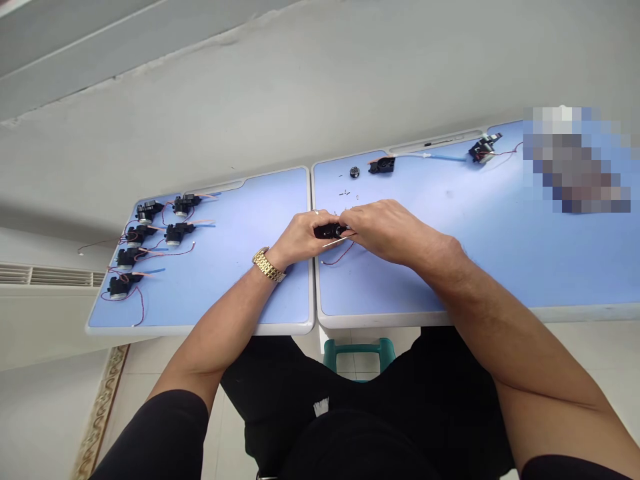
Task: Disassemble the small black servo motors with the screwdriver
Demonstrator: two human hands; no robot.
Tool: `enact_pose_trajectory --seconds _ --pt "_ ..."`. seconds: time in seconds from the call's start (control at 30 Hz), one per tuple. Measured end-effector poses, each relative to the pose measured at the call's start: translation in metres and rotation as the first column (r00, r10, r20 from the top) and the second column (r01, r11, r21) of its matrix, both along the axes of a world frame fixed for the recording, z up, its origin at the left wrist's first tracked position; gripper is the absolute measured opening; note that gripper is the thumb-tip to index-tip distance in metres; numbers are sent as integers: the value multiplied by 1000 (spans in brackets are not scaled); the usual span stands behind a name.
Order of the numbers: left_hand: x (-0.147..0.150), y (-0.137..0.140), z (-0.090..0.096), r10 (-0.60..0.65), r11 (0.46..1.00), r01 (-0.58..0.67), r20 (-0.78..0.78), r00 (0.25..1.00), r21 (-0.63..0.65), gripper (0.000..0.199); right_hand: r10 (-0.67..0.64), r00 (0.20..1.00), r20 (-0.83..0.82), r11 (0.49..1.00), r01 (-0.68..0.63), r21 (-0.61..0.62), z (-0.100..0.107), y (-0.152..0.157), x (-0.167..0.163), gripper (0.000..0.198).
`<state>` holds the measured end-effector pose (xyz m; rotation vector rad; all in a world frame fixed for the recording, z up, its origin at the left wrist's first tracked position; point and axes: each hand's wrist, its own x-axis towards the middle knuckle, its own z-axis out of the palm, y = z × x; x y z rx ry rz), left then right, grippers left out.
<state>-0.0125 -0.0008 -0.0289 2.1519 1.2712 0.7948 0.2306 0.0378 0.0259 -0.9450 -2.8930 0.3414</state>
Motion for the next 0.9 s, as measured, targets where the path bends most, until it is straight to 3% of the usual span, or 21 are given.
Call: enact_pose_trajectory --seconds 0.23,0.6,0.9 --pt "-2 -1 5 -23 998 20 -46 999 -63 26 10 991 136 1000 -7 -22 6 -8 -3 17" --pt "-4 0 9 -94 990 95 15 995 -106 22 29 999 13 1000 -29 -1 1 -9 2 17" --pt "-6 0 9 -92 986 96 30 995 -138 31 7 1000 -16 999 -8 -41 5 -5 7 9"
